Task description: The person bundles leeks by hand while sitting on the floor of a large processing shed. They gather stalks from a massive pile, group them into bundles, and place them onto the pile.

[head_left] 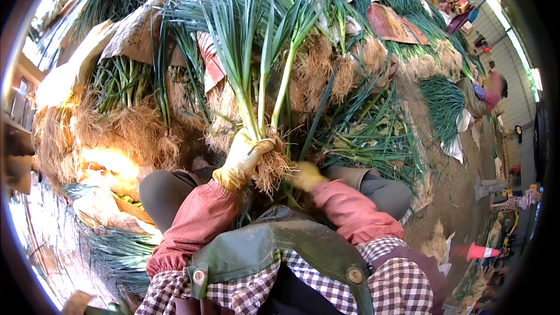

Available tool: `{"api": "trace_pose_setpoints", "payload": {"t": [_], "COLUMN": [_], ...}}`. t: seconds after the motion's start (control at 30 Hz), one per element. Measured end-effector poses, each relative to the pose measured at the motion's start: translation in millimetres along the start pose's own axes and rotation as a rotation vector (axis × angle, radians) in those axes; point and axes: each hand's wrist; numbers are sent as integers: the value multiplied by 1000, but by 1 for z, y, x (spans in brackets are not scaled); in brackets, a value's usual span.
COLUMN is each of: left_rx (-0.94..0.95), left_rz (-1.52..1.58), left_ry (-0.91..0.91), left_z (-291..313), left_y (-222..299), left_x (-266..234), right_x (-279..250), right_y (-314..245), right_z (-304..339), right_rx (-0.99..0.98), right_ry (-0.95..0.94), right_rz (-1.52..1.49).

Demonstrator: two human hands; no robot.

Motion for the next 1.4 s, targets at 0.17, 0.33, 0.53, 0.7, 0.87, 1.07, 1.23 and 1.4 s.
{"api": "trace_pose_setpoints", "payload": {"t": [0.17,0.33,0.53,0.7,0.87,1.07,1.23,1.4], "left_rx": [81,71,-91,-165,-66,-163,64,-110], "left_rz": [-240,-168,45,-40,-231,287,461,417], "left_ry": [-56,12,154,67,-89,57,198,108], "left_z": [4,1,4,11,17,19,13,39], "left_y": [-11,-7,8,17,-4,9,2,43], "left_x": [-6,-1,-9,11,4,-3,-15,-13], "right_x": [-132,-106,-87,-144,-138,-139,-138,-179], "right_y": [-82,-91,-49,-63,-113,-112,-113,-98], "right_z": [37,34,56,-4,-49,-46,-49,-52], "right_rx": [-488,-473,-220,-318,-198,-215,-141,-247], "right_ry": [411,370,-57,-2,-625,-369,-497,-202], "right_rz": [-734,-623,-417,-1351,-1967,-1832,-1810,-1808]}}
Point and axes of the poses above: each hand's wrist, its own z-axis away from the middle knuckle, its own x-axis out of the palm, y = z × x, and after that the axes turned 8 degrees about x, right-handed
